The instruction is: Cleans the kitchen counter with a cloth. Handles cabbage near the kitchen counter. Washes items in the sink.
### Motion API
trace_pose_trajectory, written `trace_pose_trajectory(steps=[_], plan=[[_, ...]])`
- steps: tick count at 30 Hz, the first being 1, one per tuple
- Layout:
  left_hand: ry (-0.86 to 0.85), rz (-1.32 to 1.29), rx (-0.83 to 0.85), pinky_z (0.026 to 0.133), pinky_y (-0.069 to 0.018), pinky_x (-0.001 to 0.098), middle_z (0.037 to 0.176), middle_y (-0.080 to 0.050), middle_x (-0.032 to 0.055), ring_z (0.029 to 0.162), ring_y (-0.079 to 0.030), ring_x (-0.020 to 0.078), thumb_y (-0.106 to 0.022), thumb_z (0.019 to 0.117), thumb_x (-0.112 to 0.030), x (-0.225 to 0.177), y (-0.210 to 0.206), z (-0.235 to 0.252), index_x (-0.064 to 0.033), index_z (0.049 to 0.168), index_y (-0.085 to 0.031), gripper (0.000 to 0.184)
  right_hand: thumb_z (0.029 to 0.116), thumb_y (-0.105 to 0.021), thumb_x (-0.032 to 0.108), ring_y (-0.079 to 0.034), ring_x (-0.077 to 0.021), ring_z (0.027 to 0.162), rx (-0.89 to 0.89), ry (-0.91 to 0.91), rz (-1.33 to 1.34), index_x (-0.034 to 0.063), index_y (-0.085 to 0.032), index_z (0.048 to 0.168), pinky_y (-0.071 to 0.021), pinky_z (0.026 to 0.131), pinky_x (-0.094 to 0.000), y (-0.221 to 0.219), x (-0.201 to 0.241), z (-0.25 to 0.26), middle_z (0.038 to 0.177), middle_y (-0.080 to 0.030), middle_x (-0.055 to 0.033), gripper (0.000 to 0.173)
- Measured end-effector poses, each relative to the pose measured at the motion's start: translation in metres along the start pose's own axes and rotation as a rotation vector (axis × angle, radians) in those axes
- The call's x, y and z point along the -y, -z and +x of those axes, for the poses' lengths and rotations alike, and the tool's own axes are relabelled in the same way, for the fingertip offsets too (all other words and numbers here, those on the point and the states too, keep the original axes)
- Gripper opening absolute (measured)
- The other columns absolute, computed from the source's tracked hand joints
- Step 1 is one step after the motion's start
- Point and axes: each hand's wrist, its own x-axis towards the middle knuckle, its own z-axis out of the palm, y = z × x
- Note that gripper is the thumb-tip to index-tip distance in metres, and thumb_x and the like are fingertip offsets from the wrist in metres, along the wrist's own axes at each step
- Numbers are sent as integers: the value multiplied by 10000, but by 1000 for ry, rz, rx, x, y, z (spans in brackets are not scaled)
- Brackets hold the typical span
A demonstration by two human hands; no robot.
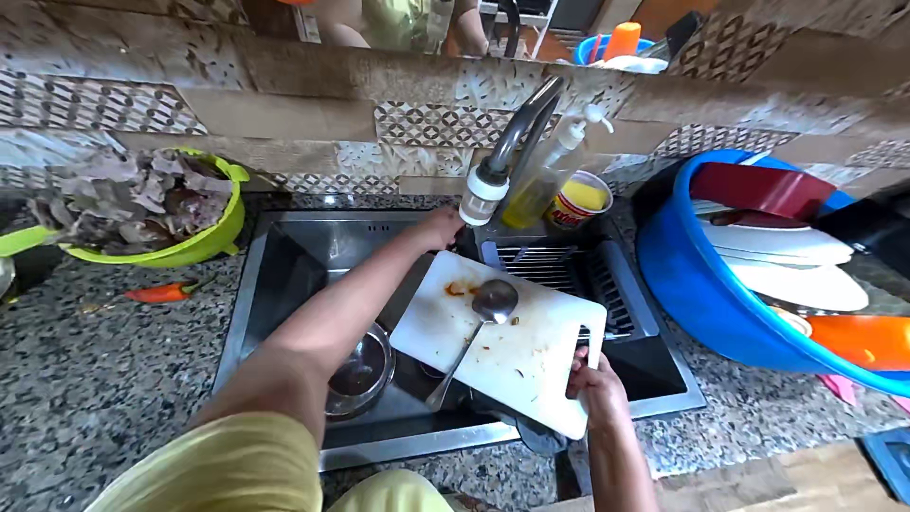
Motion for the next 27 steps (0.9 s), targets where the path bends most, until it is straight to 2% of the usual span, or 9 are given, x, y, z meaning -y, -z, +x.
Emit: trace_pose_trajectory(steps=[1, 3, 6, 10, 14, 17, 20, 25, 27], plan=[[-10, 101, -15, 920, -525, 565, 1121, -675, 242, 1000, -667, 356, -470, 1106, -334, 11, 5, -29, 28, 1315, -603, 438, 775, -393, -125, -549, -21, 490, 9, -1, -9, 75, -476, 1014, -492, 448, -193, -6, 0, 3, 680, -596, 45, 322], [76, 229, -45, 969, -479, 679, 1139, -676, 274, 1097, -655, 440, -513, 1076, -444, 38, 2, -93, 25, 1216, -660, 511, 774, -408, -142, -556, -35, 499, 26, -9, -16, 65, -472, 1026, -496, 448, -202, -21, 1, 10, 693, -595, 30, 332], [295, 248, 3, 935, -492, 670, 1112, -669, 261, 1070, -655, 434, -551, 1018, -577, 71, -24, -164, 21, 1191, -639, 628, 784, -416, -144, -529, -49, 484, 66, -6, -47, 51, -468, 1031, -475, 441, -217, -49, 0, 24, 677, -571, 18, 320], [328, 18, -33, 1000, -508, 602, 1244, -649, 242, 1136, -656, 383, -691, 972, -479, 96, -55, -191, -6, 1431, -474, 693, 814, -459, -139, -533, -61, 545, 100, 29, -193, 13, -483, 1097, -492, 494, -233, -94, 7, 33, 759, -549, -14, 323], [301, -298, -114, 791, -597, 398, 1141, -635, 184, 832, -691, 226, -610, 1053, -236, 110, -69, -194, -88, 1589, -238, 669, 771, -471, -165, -538, -84, 559, 109, 81, -282, -4, -488, 1150, -503, 505, -259, -127, 18, 35, 807, -545, -45, 412], [286, -526, -252, 616, -516, 276, 864, -631, 86, 619, -574, 110, -529, 1088, -167, 112, -63, -205, -84, 1566, -316, 530, 816, -467, -166, -547, -101, 580, 177, 95, -315, 6, -501, 1162, -513, 531, -277, -141, 28, 37, 836, -558, -53, 388], [264, -537, -334, 599, -537, 279, 810, -621, 82, 595, -591, 115, -487, 1103, -149, 110, -47, -218, -32, 1461, -435, 380, 863, -490, -103, -571, -113, 614, 262, 91, -330, 30, -506, 1175, -529, 562, -305, -154, 39, 33, 839, -575, -45, 339], [125, 21, -243, 894, -541, 604, 1063, -695, 225, 979, -697, 391, -426, 1120, -257, 79, -51, -248, -94, 1453, -487, 375, 905, -508, -34, -611, -122, 732, 356, 107, -343, 50, -500, 1195, -560, 648, -334, -172, 43, 34, 927, -585, -44, 302], [77, 185, -207, 955, -518, 623, 1174, -702, 233, 1105, -684, 425, -369, 1134, -292, 70, -60, -250, -156, 1525, -472, 426, 919, -505, -31, -608, -127, 769, 359, 110, -367, 44, -498, 1234, -557, 670, -340, -175, 45, 33, 981, -575, -55, 323]])
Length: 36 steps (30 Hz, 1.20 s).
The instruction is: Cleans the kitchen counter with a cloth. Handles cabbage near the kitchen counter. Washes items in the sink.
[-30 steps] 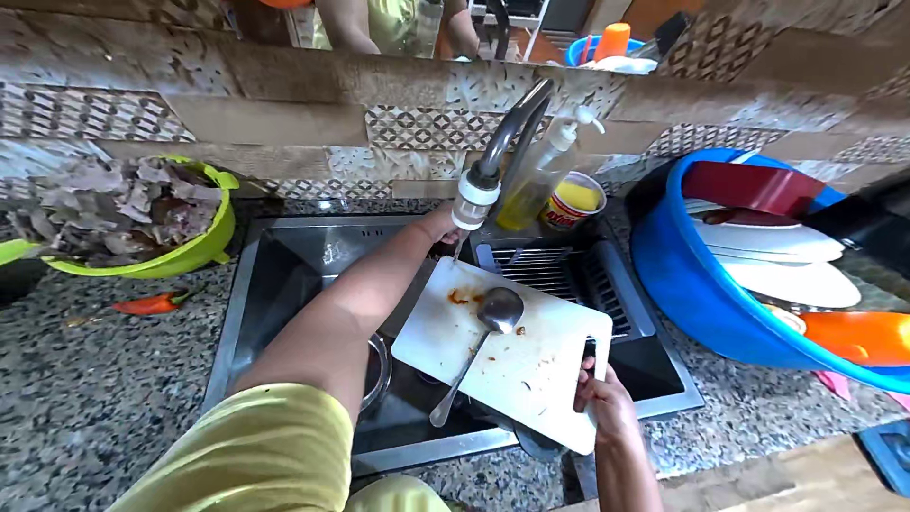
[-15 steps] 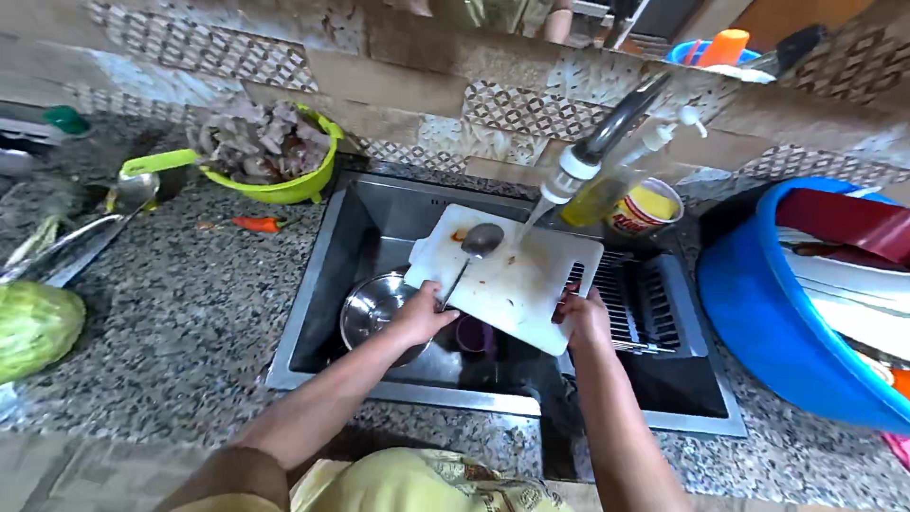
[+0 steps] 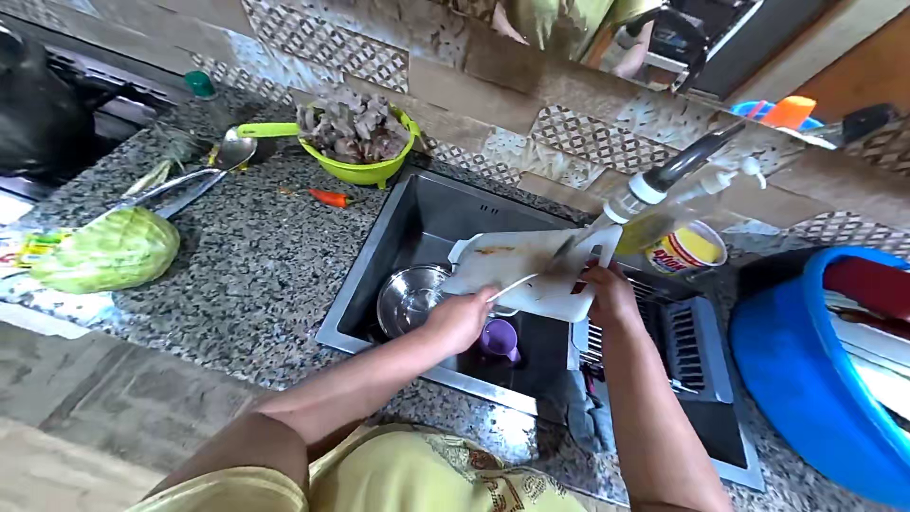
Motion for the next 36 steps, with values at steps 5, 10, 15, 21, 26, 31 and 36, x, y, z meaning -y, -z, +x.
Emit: trace_pose_trajectory(steps=[5, 10, 15, 21, 26, 31, 36], plan=[[100, 117, -32, 919, -525, 646, 1237, -695, 222, 1118, -679, 444, -364, 1124, -224, 29, -8, 19, -268, 1589, -412, 470, 877, -494, -51, -615, -125, 706, -39, 15, -26, 34, -531, 1149, -559, 634, -334, 4, 5, -12, 887, -601, -49, 288], [235, 177, -11, 923, -537, 629, 1270, -680, 220, 1142, -674, 432, -367, 1110, -178, 37, 1, 29, -200, 1584, -418, 477, 878, -477, -48, -619, -112, 703, -43, 28, -8, 43, -533, 1140, -562, 634, -311, 14, 4, -15, 886, -600, -38, 282], [170, 217, 26, 899, -542, 628, 1255, -693, 199, 1124, -684, 419, -354, 1122, -213, 22, 2, 29, -243, 1587, -418, 470, 881, -477, -56, -627, -114, 697, -23, 27, -21, 55, -528, 1126, -570, 627, -321, 19, 8, -14, 879, -608, -36, 273], [130, 181, -8, 894, -550, 623, 1226, -697, 205, 1105, -687, 412, -406, 1103, -189, 0, 4, 24, -172, 1555, -464, 456, 878, -482, -61, -611, -111, 653, -26, 43, -4, 56, -518, 1157, -559, 594, -309, 17, 9, -11, 875, -608, -35, 305], [11, 132, 55, 937, -524, 602, 1205, -701, 214, 1121, -681, 409, -315, 1141, -260, -27, 11, -20, -195, 1574, -433, 454, 888, -496, -37, -592, -110, 685, -36, 72, -45, 48, -517, 1184, -548, 627, -326, 15, 2, 5, 892, -575, -37, 309], [-21, 33, 54, 995, -504, 574, 1246, -687, 218, 1164, -668, 391, -285, 1149, -285, -33, 18, -34, -168, 1579, -426, 467, 891, -496, -35, -572, -105, 625, -43, 66, -32, 49, -523, 1171, -539, 581, -307, 7, 0, 9, 876, -570, -33, 293], [-89, 110, 87, 910, -520, 615, 1156, -699, 256, 1077, -684, 455, -291, 1145, -267, -31, 4, -49, -189, 1608, -371, 476, 1015, -451, 36, -590, -83, 695, -41, 64, -19, 45, -503, 1273, -550, 655, -295, 3, 5, 7, 926, -574, -17, 263]])
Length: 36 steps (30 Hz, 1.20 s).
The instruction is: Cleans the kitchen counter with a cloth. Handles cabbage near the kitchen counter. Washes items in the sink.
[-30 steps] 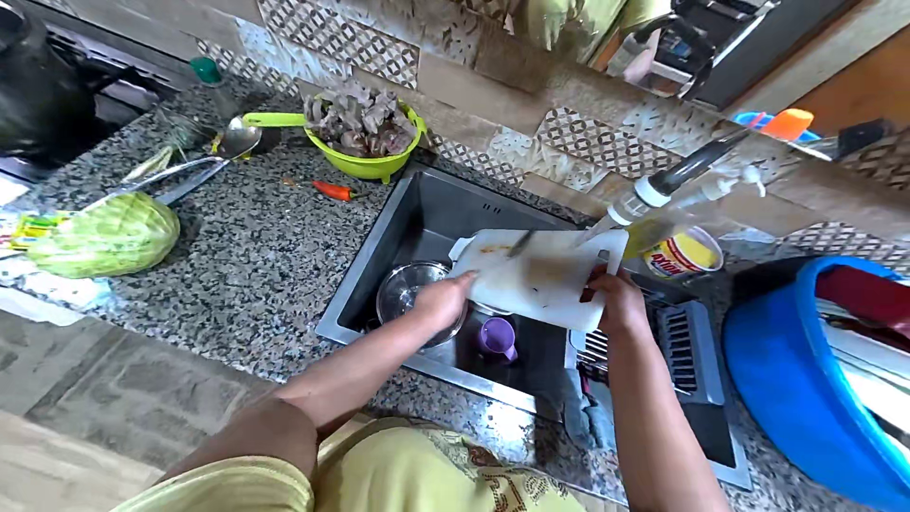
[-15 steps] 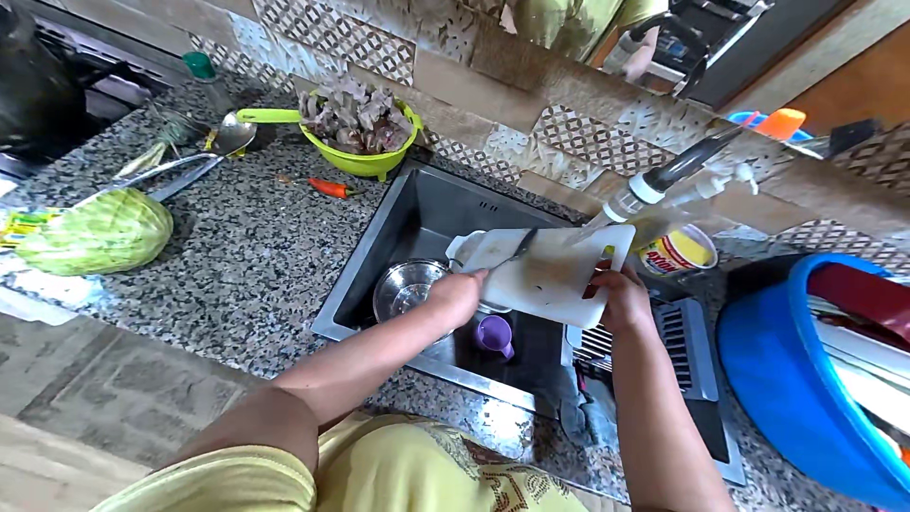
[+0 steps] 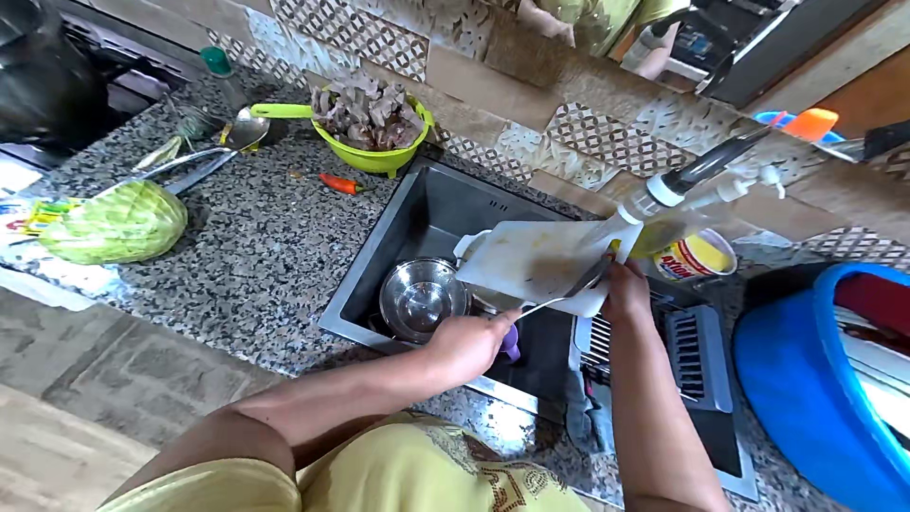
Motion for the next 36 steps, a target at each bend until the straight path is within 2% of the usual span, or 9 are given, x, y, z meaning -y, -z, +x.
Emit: trace_pose_trajectory(steps=[3, 6, 9, 15, 22, 25, 30, 33, 36], plan=[[64, 64, -25, 890, -528, 628, 1191, -698, 248, 1075, -687, 462, -319, 1133, -225, 26, -18, -1, -207, 1610, -371, 481, 946, -474, -12, -557, -89, 596, -20, 8, 14, 51, -521, 1191, -534, 567, -289, 9, 2, 2, 877, -577, -19, 257], [265, 78, 23, 931, -515, 640, 1244, -677, 249, 1136, -663, 463, -329, 1124, -193, 64, -19, 13, -220, 1609, -368, 487, 923, -485, -5, -586, -88, 637, -20, 14, 16, 65, -534, 1169, -547, 597, -292, 25, 5, 2, 880, -591, -8, 260], [352, 80, -60, 931, -530, 621, 1226, -692, 225, 1126, -678, 429, -346, 1124, -212, 86, -14, 26, -193, 1563, -451, 452, 905, -477, 13, -602, -75, 636, -14, 28, 25, 90, -532, 1112, -555, 605, -285, 33, 7, 0, 799, -594, 22, 228], [109, 41, -81, 915, -526, 611, 1182, -708, 222, 1092, -689, 428, -333, 1133, -229, 44, -10, 27, -213, 1581, -429, 459, 933, -452, -18, -614, -68, 640, 25, 43, -4, 64, -533, 1141, -559, 602, -269, 30, 10, -5, 816, -605, 14, 238], [359, -6, -131, 947, -529, 633, 1260, -686, 216, 1144, -675, 421, -388, 1113, -209, 97, -19, 56, -153, 1523, -502, 429, 918, -436, -36, -623, -64, 658, 7, 28, 5, 63, -544, 1145, -560, 606, -255, 41, 12, -20, 833, -616, 13, 270], [246, -55, -141, 956, -525, 624, 1216, -699, 224, 1123, -680, 421, -390, 1116, -221, 58, -12, 47, -155, 1531, -497, 434, 907, -426, -31, -630, -72, 668, 42, 36, 22, 73, -534, 1132, -571, 615, -270, 41, 2, -15, 846, -621, 8, 270], [13, -21, -133, 914, -531, 599, 1160, -717, 220, 1084, -696, 414, -340, 1134, -230, 11, -10, 40, -176, 1560, -463, 447, 948, -435, -28, -621, -91, 708, 54, -10, -6, 25, -502, 1247, -567, 641, -289, 22, 0, -13, 944, -595, -34, 311], [118, 32, -107, 898, -533, 619, 1189, -706, 219, 1088, -688, 429, -390, 1110, -164, 32, -11, 53, -225, 1586, -422, 481, 922, -443, -20, -622, -96, 698, 53, -18, -20, 27, -517, 1218, -565, 633, -291, 21, -1, -13, 923, -600, -34, 309], [262, 39, -119, 910, -540, 633, 1233, -694, 223, 1105, -685, 434, -438, 1086, -133, 63, -14, 71, -166, 1557, -461, 473, 911, -454, -20, -626, -95, 681, 51, -34, -7, 40, -531, 1185, -567, 618, -288, 22, 0, -14, 888, -612, -26, 291]])
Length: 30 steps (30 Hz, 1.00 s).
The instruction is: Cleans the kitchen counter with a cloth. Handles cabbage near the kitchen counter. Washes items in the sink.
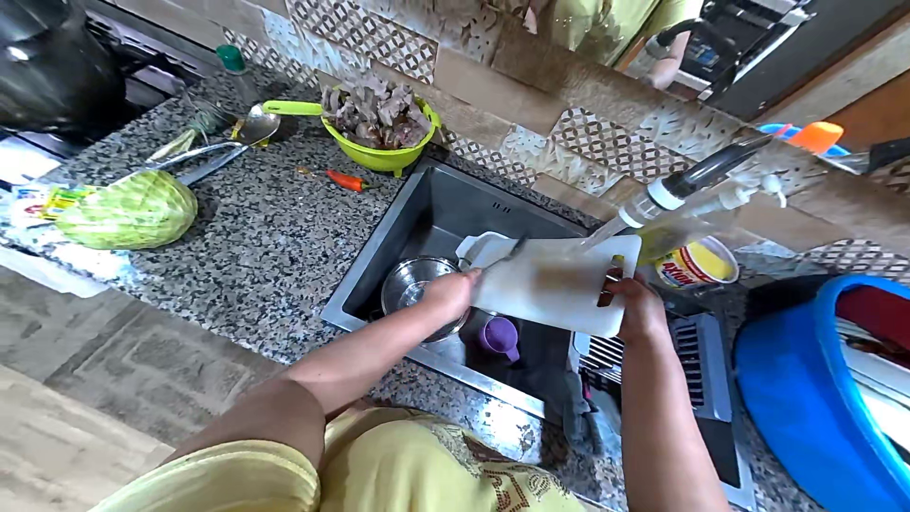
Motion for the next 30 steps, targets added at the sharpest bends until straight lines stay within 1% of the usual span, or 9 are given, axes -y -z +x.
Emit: trace_pose_trajectory(steps=[4, 8, 12, 16, 18, 20, 22, 26, 30], plan=[[-15, -25, 24, 930, -537, 623, 1261, -687, 204, 1145, -673, 408, -436, 1090, -155, -16, 7, -5, -170, 1553, -470, 464, 923, -433, -28, -628, -96, 677, 36, -17, -10, 42, -535, 1169, -568, 616, -287, -3, -4, 7, 878, -615, -29, 276], [-56, 31, 47, 902, -538, 630, 1258, -690, 205, 1134, -676, 419, -438, 1089, -142, -15, 13, -7, -200, 1566, -456, 480, 959, -416, -7, -634, -106, 699, 40, -49, -2, 28, -499, 1236, -570, 625, -298, 0, -8, 12, 914, -608, -38, 291], [122, 109, 115, 854, -541, 669, 1212, -687, 222, 1116, -663, 447, -620, 970, -94, 23, 26, -1, -122, 1360, -625, 392, 887, -484, 5, -620, -72, 649, 51, 79, -52, 45, -532, 1128, -567, 607, -274, 19, 4, -3, 841, -622, 14, 249], [118, 75, -17, 909, -539, 620, 1237, -696, 191, 1130, -678, 408, -420, 1108, -202, 48, 31, -35, -190, 1510, -518, 414, 862, -483, 20, -583, -17, 580, 48, 166, -154, 79, -545, 1068, -531, 535, -207, 37, 26, -27, 766, -597, 77, 223], [119, 44, -34, 900, -541, 612, 1191, -712, 190, 1104, -686, 402, -427, 1104, -205, 54, 26, -51, -178, 1480, -556, 398, 864, -477, 13, -571, -2, 601, 31, 144, -184, 69, -542, 1077, -514, 552, -187, 38, 25, -38, 794, -576, 75, 230], [117, -7, -52, 935, -528, 614, 1197, -709, 205, 1118, -682, 411, -397, 1110, -203, 55, 25, -62, -177, 1506, -531, 418, 818, -489, 13, -581, 5, 605, 60, 161, -168, 81, -521, 1082, -529, 548, -186, 32, 25, -43, 809, -586, 82, 275], [107, -10, -52, 951, -520, 603, 1219, -704, 207, 1138, -679, 410, -363, 1126, -217, 56, 26, -73, -196, 1543, -489, 436, 839, -472, 14, -547, -3, 552, 55, 158, -173, 70, -536, 1065, -497, 498, -183, 25, 20, -48, 784, -579, 74, 241], [52, -49, -115, 947, -520, 603, 1217, -713, 207, 1125, -687, 411, -367, 1125, -203, 65, 33, -96, -188, 1525, -518, 428, 835, -478, 20, -552, 6, 540, 76, 199, -172, 101, -540, 1007, -495, 487, -171, 10, 18, -59, 759, -591, 96, 200], [-33, -98, -277, 954, -539, 578, 1184, -729, 194, 1092, -709, 384, -394, 1117, -195, 96, 44, -116, -137, 1475, -576, 406, 869, -429, 13, -591, 31, 648, 101, 220, -81, 147, -530, 999, -518, 600, -154, -4, 28, -78, 768, -602, 140, 212]])
